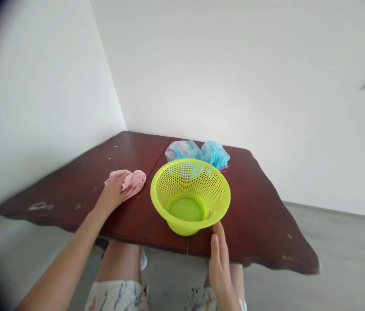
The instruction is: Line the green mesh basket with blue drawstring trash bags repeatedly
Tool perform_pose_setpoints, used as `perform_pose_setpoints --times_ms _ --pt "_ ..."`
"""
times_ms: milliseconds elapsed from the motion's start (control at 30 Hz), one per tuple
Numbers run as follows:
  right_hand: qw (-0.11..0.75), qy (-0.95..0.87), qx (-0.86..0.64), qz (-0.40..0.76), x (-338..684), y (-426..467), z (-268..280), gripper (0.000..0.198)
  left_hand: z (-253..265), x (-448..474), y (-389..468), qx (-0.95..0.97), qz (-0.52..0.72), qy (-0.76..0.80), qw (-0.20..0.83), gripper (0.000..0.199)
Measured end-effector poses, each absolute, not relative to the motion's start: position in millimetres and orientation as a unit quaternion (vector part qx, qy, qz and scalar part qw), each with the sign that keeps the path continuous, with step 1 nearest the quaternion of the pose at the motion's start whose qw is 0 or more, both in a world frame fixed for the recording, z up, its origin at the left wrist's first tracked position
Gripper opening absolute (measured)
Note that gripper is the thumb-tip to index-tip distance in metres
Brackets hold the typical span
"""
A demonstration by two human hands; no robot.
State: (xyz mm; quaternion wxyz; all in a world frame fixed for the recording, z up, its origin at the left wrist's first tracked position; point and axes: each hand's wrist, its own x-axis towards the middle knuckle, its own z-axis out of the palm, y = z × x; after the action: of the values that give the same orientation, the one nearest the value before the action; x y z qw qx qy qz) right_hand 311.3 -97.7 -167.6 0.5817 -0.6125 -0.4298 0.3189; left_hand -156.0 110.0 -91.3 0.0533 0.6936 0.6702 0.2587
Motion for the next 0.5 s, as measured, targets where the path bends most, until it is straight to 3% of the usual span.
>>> perform_pose_setpoints --times_ms 167,267,367,500 --pt "0.603 -0.515 -0.594 0.133 299.9 -136.3 -142.4 0.049 -104.4 -146.1 39.5 0.626 0.408 0.658 0.091 0.068" --pt "0.594 -0.573 -0.549 0.131 285.0 -160.8 -148.6 0.037 -123.1 -125.9 -18.5 0.494 0.534 0.674 0.125 0.059" --pt "0.557 -0.637 -0.495 0.199 261.8 -173.8 -170.0 0.046 -141.1 -88.6 -85.1 0.427 0.56 0.685 0.187 0.055" --pt "0.518 -0.692 -0.398 0.307 230.5 -176.4 -188.0 0.081 -149.3 -34.1 -158.1 0.464 0.516 0.635 0.34 0.067"
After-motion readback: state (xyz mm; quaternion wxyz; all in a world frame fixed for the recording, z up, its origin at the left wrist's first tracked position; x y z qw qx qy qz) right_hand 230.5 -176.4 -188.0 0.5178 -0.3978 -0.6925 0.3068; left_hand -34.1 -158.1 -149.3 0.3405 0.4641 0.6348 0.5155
